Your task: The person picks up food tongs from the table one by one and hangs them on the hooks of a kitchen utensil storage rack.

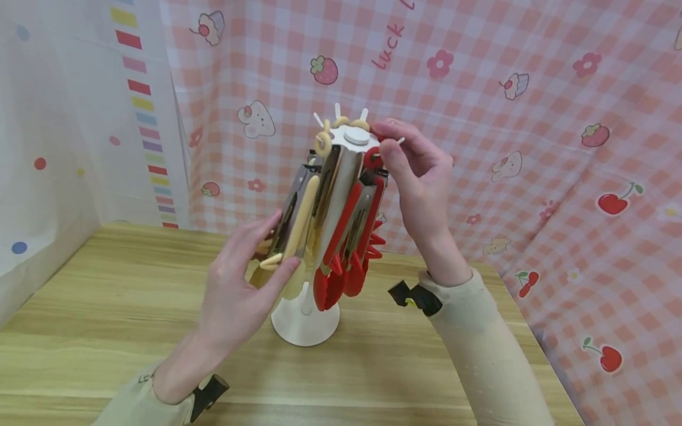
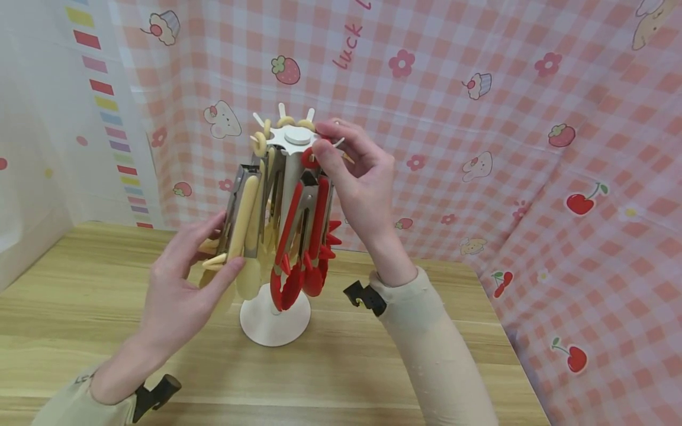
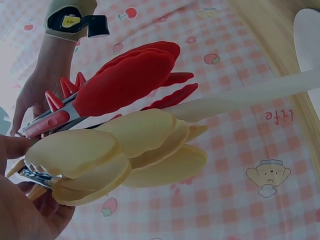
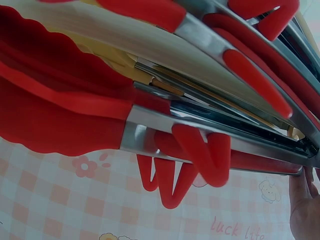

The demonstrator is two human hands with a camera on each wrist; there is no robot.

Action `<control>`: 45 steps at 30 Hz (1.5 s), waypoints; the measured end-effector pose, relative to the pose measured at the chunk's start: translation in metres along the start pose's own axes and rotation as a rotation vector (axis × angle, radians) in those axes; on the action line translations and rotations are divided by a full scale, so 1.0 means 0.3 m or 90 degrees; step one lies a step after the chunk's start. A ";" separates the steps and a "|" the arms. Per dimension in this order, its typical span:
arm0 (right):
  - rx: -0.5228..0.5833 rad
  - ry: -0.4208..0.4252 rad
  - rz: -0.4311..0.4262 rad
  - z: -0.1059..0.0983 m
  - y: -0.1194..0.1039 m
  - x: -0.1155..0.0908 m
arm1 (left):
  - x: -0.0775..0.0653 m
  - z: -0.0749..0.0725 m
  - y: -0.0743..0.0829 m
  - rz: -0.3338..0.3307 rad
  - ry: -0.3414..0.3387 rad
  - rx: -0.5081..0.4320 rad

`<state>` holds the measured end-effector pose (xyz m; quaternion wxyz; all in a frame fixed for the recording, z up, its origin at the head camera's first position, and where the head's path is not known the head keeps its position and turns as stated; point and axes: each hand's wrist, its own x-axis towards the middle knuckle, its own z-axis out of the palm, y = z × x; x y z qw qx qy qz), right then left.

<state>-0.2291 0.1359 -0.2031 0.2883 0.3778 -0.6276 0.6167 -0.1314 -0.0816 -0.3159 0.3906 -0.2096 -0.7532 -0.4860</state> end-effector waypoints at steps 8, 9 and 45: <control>0.000 0.002 0.003 0.002 -0.001 -0.002 | -0.004 0.016 0.002 0.021 0.007 0.004; 0.000 0.002 0.003 0.002 -0.002 -0.002 | -0.005 0.018 0.003 0.022 0.007 0.002; 0.000 0.010 0.002 0.006 0.001 -0.003 | -0.014 0.094 0.012 0.009 0.012 0.015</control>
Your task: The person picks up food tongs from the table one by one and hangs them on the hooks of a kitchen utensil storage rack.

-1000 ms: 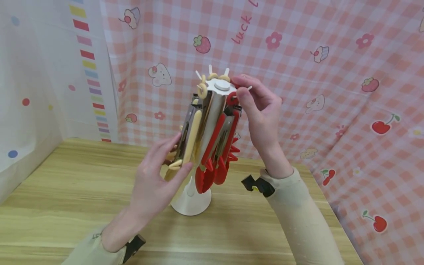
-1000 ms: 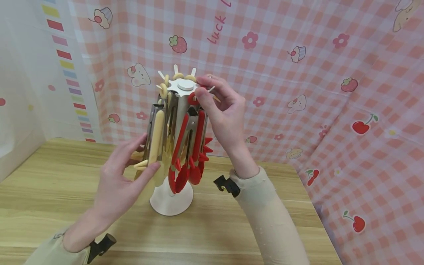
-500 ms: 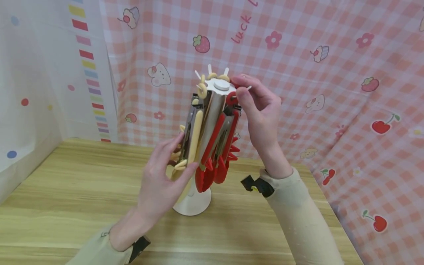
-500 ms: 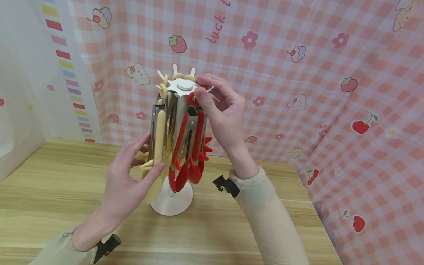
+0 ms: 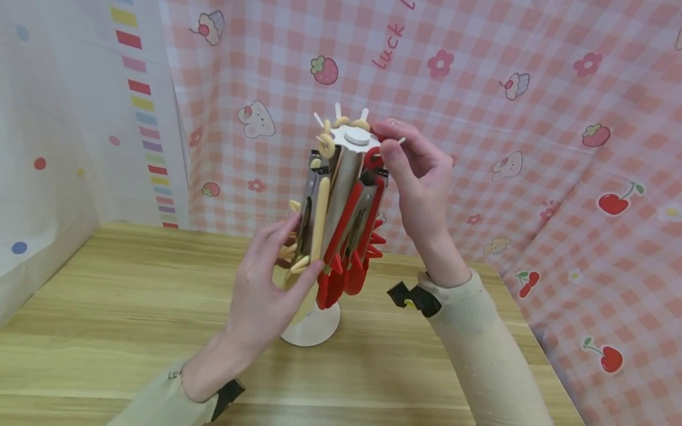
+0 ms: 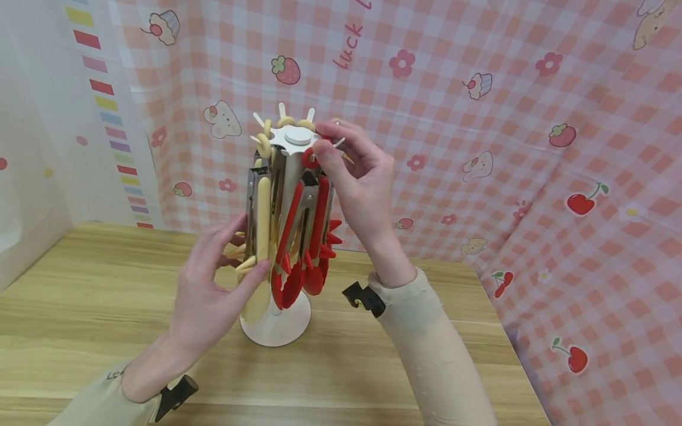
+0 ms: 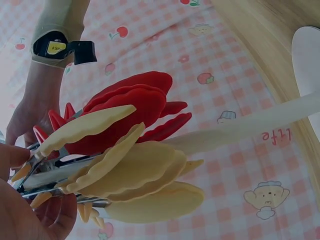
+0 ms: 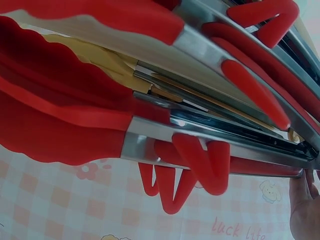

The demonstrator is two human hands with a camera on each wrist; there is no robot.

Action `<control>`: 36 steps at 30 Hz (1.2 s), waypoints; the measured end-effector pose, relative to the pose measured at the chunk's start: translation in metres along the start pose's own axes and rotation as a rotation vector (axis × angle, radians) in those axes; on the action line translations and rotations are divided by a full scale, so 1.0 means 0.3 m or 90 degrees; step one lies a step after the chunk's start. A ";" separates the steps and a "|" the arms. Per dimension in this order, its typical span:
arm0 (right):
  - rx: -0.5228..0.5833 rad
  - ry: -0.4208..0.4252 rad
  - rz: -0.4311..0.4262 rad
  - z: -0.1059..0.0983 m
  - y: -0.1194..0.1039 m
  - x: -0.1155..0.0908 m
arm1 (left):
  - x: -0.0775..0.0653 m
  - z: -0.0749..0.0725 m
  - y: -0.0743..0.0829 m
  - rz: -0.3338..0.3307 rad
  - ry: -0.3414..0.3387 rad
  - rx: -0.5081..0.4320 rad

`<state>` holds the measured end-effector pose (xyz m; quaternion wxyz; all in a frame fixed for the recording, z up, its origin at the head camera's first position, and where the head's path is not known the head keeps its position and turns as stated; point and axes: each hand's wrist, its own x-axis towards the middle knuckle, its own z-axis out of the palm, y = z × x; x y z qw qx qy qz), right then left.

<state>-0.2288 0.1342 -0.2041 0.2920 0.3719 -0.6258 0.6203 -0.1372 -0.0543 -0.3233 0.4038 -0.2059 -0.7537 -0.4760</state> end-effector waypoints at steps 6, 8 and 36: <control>0.006 0.001 -0.004 0.002 0.000 0.002 | -0.002 0.003 0.000 0.008 0.001 0.005; 0.008 0.001 -0.005 0.002 0.000 0.003 | -0.002 0.003 0.000 0.006 0.000 0.012; 0.028 0.005 -0.003 0.007 -0.001 -0.002 | -0.007 -0.001 -0.015 0.015 0.004 0.070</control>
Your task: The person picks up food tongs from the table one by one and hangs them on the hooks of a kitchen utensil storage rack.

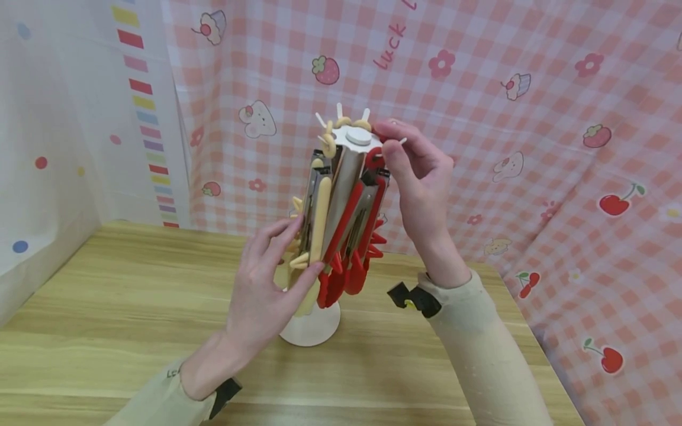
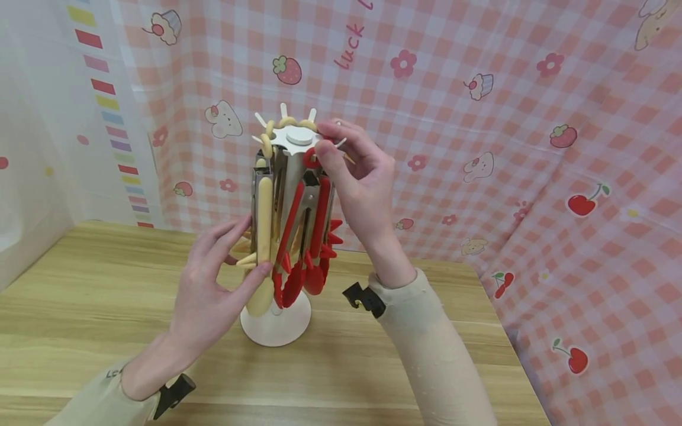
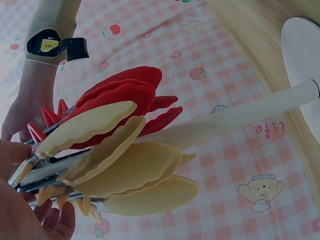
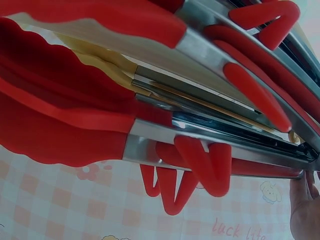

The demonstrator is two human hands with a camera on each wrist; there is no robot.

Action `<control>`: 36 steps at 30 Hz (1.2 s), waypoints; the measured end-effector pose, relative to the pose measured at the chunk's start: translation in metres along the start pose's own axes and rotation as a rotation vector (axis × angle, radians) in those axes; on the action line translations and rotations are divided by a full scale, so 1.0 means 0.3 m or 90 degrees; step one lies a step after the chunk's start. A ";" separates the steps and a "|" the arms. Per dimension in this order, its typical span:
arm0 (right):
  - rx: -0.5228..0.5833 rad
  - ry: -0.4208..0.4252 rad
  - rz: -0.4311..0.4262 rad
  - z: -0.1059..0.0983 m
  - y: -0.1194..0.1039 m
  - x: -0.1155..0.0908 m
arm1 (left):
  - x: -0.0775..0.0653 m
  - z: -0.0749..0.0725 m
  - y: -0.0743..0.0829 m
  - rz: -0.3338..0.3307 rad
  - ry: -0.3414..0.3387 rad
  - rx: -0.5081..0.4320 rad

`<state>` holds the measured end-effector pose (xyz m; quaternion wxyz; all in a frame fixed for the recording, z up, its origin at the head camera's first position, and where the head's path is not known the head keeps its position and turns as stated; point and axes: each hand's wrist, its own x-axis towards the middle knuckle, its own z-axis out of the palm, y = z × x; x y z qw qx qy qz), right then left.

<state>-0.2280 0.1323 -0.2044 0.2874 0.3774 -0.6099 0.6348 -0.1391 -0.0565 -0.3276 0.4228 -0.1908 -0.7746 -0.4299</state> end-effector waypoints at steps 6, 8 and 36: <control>-0.008 -0.002 0.000 -0.002 0.000 -0.003 | 0.002 0.001 -0.008 0.018 0.003 -0.004; -0.010 -0.001 0.001 -0.002 0.000 -0.003 | 0.003 0.001 -0.009 0.018 0.001 -0.004; -0.029 0.018 0.003 0.007 0.004 -0.010 | 0.020 -0.016 -0.025 0.035 -0.041 -0.021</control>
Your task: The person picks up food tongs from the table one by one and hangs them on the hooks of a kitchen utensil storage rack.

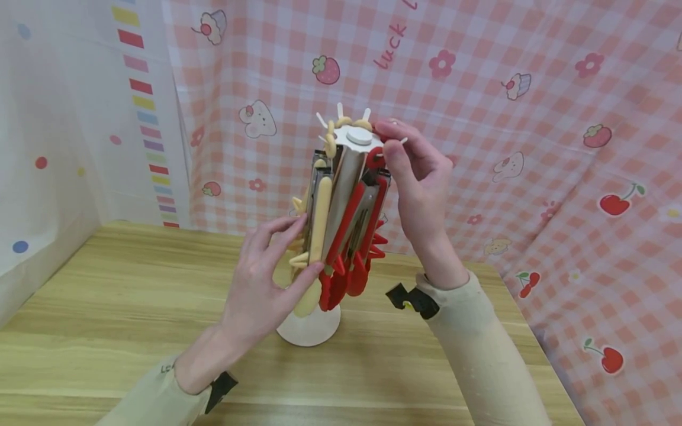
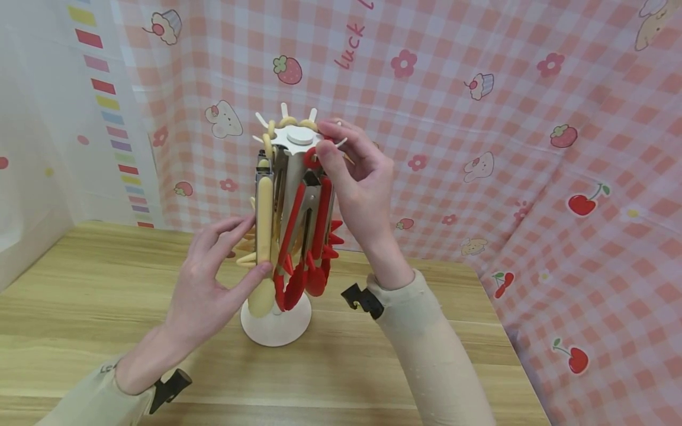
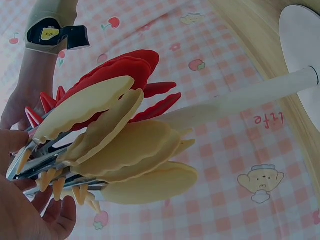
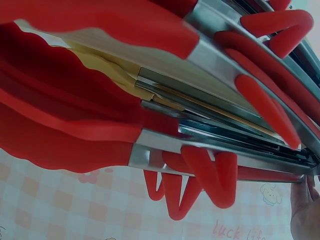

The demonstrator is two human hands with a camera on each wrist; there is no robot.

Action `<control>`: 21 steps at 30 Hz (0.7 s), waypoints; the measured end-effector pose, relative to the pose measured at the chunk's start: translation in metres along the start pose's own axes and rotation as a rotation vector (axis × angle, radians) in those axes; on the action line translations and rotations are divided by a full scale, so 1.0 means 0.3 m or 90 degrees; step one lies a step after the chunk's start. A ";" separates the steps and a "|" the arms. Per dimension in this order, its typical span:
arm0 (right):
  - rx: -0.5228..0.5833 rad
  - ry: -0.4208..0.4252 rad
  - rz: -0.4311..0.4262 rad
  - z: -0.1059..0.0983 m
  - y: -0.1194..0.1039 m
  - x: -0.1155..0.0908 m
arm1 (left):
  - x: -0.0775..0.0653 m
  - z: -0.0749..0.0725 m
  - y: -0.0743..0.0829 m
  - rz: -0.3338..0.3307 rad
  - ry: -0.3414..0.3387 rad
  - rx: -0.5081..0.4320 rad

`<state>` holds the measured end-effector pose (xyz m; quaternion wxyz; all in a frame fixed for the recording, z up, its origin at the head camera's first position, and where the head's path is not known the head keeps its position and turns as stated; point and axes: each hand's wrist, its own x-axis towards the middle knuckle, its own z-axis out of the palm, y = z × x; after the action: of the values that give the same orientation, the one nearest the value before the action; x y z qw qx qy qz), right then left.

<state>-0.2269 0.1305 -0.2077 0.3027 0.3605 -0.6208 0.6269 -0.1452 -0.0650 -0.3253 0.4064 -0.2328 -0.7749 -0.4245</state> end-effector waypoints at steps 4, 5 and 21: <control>-0.011 -0.003 -0.004 -0.001 0.001 0.000 | -0.001 -0.005 -0.001 -0.006 -0.007 -0.001; -0.014 -0.007 -0.005 -0.003 0.001 0.000 | -0.001 -0.006 -0.001 -0.010 -0.010 -0.002; -0.172 -0.032 0.000 -0.121 -0.034 -0.059 | 0.032 -0.102 -0.079 0.000 0.033 0.051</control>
<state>-0.2114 0.1683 -0.2154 0.3328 0.3322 -0.7071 0.5281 -0.1540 -0.1034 -0.3189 0.4352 -0.2051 -0.7808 -0.3987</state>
